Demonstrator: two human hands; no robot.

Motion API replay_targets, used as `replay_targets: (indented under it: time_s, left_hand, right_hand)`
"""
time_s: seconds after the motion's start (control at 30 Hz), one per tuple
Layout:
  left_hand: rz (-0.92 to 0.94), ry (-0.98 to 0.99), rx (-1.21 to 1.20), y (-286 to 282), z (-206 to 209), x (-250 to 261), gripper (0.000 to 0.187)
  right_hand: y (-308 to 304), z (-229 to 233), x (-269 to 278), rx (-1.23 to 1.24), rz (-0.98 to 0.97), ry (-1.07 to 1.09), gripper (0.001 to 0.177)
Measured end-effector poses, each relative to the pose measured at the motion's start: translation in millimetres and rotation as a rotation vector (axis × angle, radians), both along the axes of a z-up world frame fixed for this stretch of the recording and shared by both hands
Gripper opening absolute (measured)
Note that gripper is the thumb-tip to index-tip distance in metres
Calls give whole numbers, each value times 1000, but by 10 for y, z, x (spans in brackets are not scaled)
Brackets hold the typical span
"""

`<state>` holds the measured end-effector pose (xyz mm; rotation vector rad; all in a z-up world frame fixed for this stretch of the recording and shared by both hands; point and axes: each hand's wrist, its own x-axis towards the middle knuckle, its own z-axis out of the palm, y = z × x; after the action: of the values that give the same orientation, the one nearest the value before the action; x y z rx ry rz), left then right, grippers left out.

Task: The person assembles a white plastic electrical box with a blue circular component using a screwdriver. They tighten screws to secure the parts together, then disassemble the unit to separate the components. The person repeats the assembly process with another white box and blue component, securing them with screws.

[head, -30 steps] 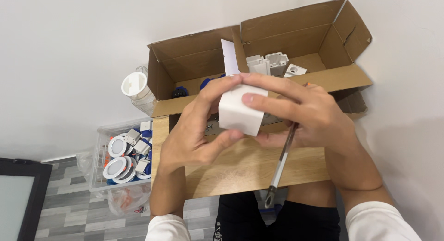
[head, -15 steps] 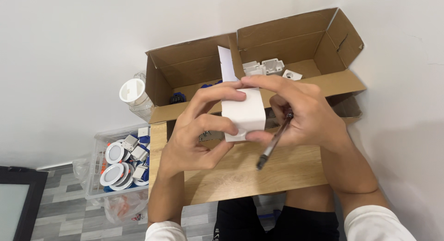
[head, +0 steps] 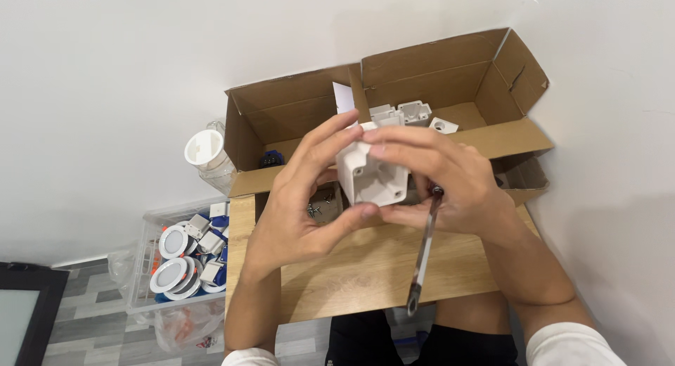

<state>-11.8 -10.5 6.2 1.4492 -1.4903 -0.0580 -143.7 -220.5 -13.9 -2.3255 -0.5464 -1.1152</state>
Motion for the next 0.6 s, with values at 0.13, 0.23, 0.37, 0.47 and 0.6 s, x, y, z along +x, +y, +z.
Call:
replay_targets:
  time_s: [0.13,0.23,0.37,0.47,0.6]
  left_hand:
    - [-15,35,-3,8,-35,27,65]
    - [-19,44,-69,-8,-70,37,62]
    - [1,-62,-176,-36,-118,70,46]
    - [-10,-147,-224,-58,-114,58,35]
    - [-112,-162,-276,-108,-137,83,26]
  right_hand:
    - [-12,-29,23,-32,14,-37,44]
    - [-12,41,-16,34,14,5,88]
    - [-23,78,-32,197,-16,216,99]
    - [-55,58,-12,251,-60,326,94]
    - [-109,103,-10,341,70,406,89]
